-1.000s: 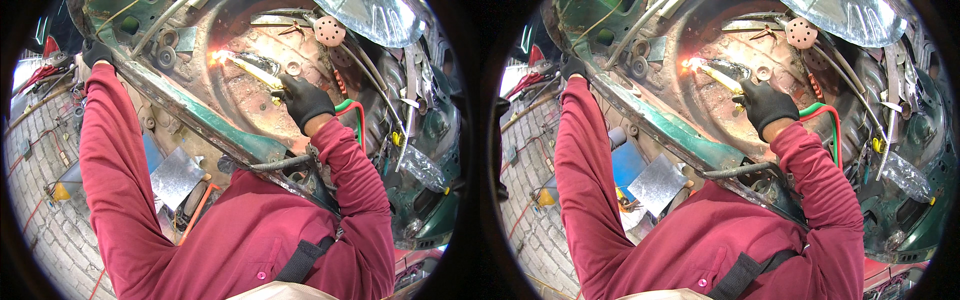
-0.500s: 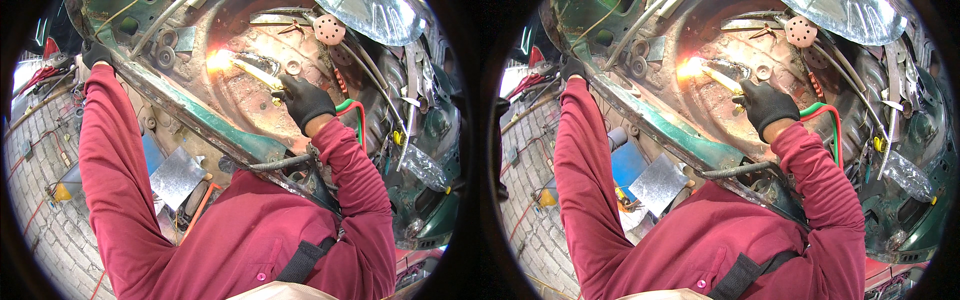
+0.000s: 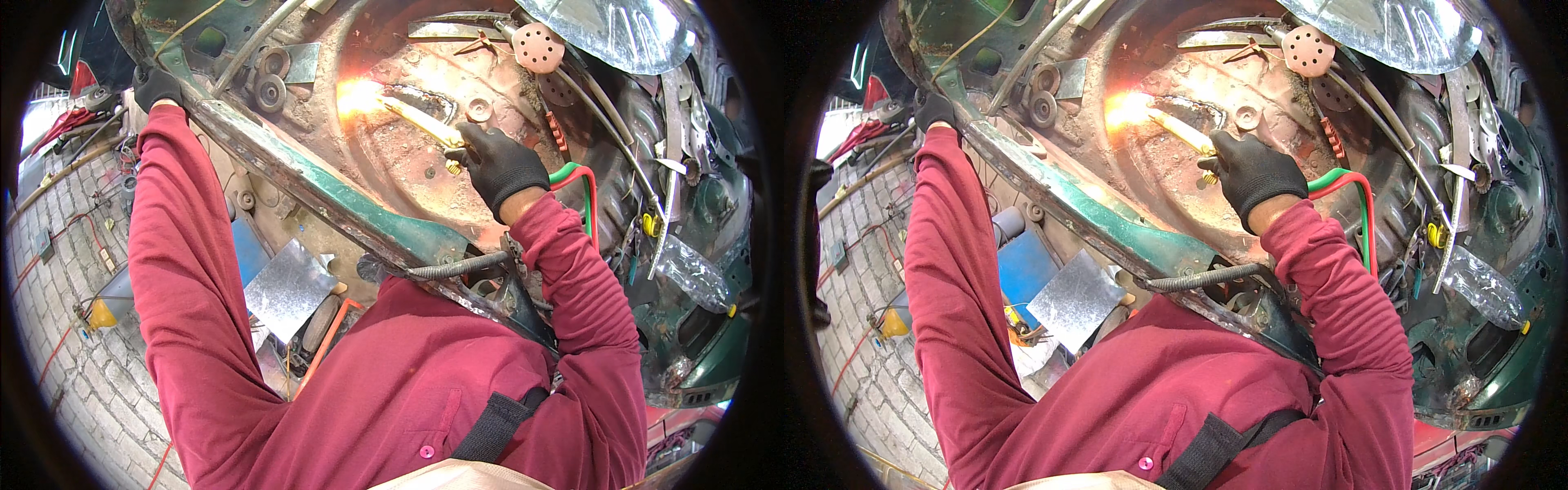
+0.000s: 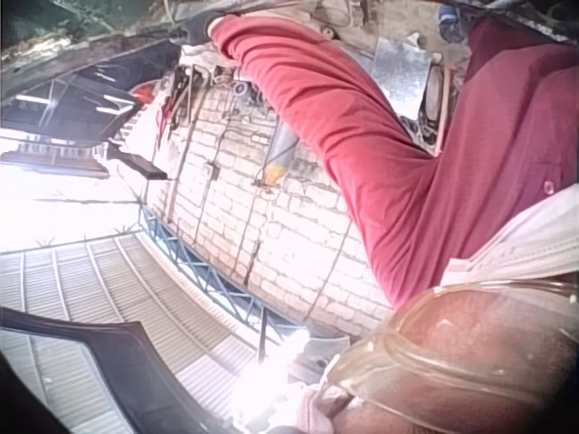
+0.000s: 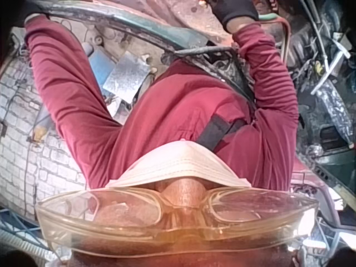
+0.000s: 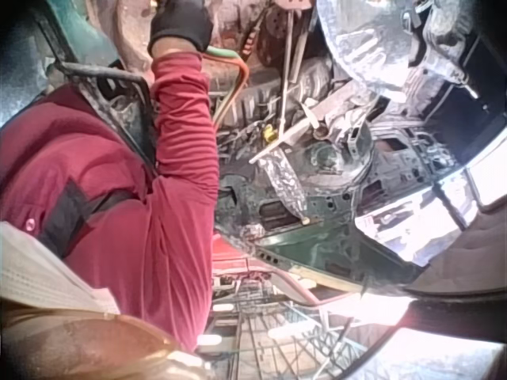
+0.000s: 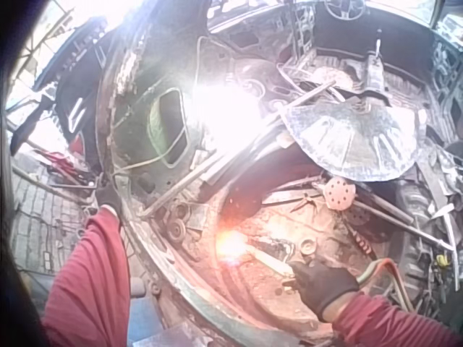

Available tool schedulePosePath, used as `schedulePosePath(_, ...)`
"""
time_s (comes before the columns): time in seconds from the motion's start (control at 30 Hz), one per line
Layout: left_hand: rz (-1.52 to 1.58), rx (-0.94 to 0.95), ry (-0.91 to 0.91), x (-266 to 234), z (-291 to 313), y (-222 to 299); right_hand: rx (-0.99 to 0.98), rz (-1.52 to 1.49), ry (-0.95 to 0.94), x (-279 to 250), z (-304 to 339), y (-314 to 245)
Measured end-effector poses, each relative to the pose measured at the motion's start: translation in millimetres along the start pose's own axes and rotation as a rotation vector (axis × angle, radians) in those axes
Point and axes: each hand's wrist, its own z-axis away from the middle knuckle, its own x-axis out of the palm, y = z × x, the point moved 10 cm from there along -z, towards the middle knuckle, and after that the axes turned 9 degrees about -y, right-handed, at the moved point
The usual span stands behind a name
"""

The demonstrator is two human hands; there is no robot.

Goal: The person uses a handheld torch to apply a flame to a metal surface inside a vehicle's wheel well. The person holds the torch steady and moves the flame across the area to heat the metal.

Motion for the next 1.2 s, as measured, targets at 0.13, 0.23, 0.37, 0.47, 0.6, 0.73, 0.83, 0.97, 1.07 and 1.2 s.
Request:
schedulePosePath(0.13,-0.065,0.01,0.013,-2.3,5.3,11.0,0.023,-0.016,-0.022,1.3,0.3,2.0)
schedulePosePath(0.23,-0.012,-0.004,0.002,-2.9,4.2,8.6,-0.038,0.027,0.059,-3.4,3.0,-3.2)
schedulePosePath(0.37,-0.017,0.012,0.012,-3.9,9.7,14.7,-0.023,0.015,0.029,-2.8,2.4,-2.7)
schedulePosePath(0.47,0.025,0.008,0.011,-4.1,9.7,13.1,-0.026,0.003,0.02,-1.1,1.5,-1.6)
schedulePosePath(0.6,0.03,-0.008,0.003,-2.3,14.8,20.6,0.011,-0.013,-0.011,2.5,0.7,2.1)
schedulePosePath(0.73,0.028,-0.047,0.01,-3.9,13.1,15.9,0.035,-0.008,-0.034,4.6,1.0,3.2)
schedulePosePath(0.83,-0.069,-0.004,0.012,-5.2,10.0,16.9,0.01,-0.009,-0.03,5.2,1.3,2.9)
schedulePosePath(0.97,-0.073,0.023,0.007,-4.5,8.1,16.5,0.031,0.007,-0.036,5.6,1.6,4.8)
schedulePosePath(1.07,-0.066,0.033,0.028,-6.8,9.5,16.1,0.022,0.012,-0.026,6.8,2.1,5.5)
schedulePosePath(1.2,-0.049,-0.001,0.011,-2.8,10.8,18.5,0.036,0.012,-0.032,6.4,2.6,6.8)
